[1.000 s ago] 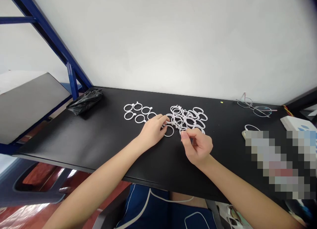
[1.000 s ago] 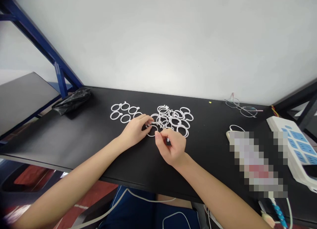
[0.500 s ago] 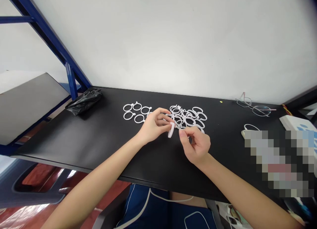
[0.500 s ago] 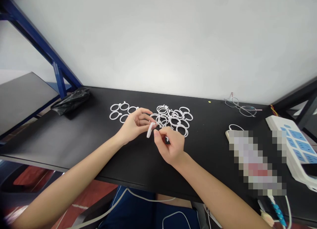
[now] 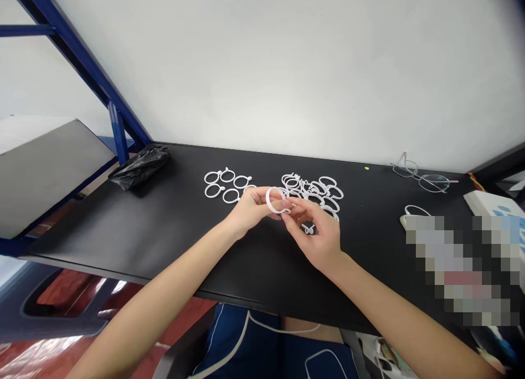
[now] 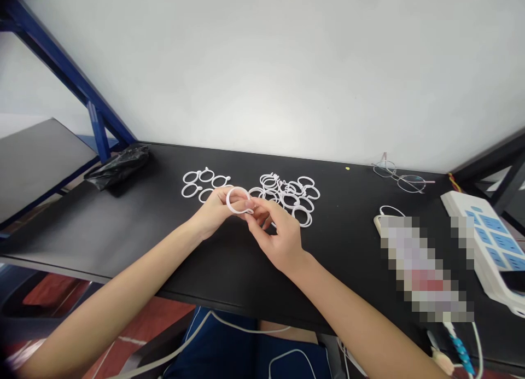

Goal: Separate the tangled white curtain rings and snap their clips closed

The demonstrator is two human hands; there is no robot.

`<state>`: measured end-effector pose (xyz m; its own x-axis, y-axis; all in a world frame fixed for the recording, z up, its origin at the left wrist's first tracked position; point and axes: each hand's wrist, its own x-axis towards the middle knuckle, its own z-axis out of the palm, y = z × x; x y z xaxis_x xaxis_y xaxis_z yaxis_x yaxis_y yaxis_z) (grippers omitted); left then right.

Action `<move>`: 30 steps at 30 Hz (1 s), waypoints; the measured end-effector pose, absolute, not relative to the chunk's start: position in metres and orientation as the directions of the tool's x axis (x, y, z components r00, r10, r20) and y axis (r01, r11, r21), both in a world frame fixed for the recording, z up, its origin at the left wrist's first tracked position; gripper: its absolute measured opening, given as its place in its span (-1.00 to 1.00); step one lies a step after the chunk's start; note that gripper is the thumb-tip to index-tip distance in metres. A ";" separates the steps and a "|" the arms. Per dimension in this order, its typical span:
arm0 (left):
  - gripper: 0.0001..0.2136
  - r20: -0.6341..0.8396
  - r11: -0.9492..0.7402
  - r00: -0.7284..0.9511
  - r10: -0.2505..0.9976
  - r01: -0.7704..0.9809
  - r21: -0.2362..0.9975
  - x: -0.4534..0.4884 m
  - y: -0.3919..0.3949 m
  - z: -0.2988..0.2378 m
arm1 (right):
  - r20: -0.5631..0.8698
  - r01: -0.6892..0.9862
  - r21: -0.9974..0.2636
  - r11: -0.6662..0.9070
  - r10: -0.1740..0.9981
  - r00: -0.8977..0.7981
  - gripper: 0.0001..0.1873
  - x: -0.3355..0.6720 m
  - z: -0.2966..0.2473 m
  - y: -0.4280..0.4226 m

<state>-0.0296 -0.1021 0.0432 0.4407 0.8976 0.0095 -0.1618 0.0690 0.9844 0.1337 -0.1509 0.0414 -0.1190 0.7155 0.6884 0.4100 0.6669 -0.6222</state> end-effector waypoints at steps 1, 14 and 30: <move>-0.77 0.013 0.065 0.444 0.896 -0.160 0.985 -0.030 -0.102 0.043 | 0.690 0.412 -0.621 0.666 0.715 -0.115 -0.76 0.134 0.041 -0.151; -0.77 0.009 0.062 0.515 0.857 -0.120 0.991 -0.033 -0.104 0.050 | 0.746 0.457 -0.571 0.682 0.663 -0.059 -0.87 0.134 0.038 -0.148; -0.76 0.391 -0.422 0.248 0.887 0.087 0.902 -0.026 -0.115 0.050 | 0.595 0.374 -0.705 0.602 0.790 -0.149 -0.96 0.134 0.032 -0.145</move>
<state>-0.0256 -0.1154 0.0502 0.2481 0.8865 0.3906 0.0872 -0.4220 0.9024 0.1345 -0.1455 0.0323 -0.1495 0.7897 0.5950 0.3740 0.6022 -0.7053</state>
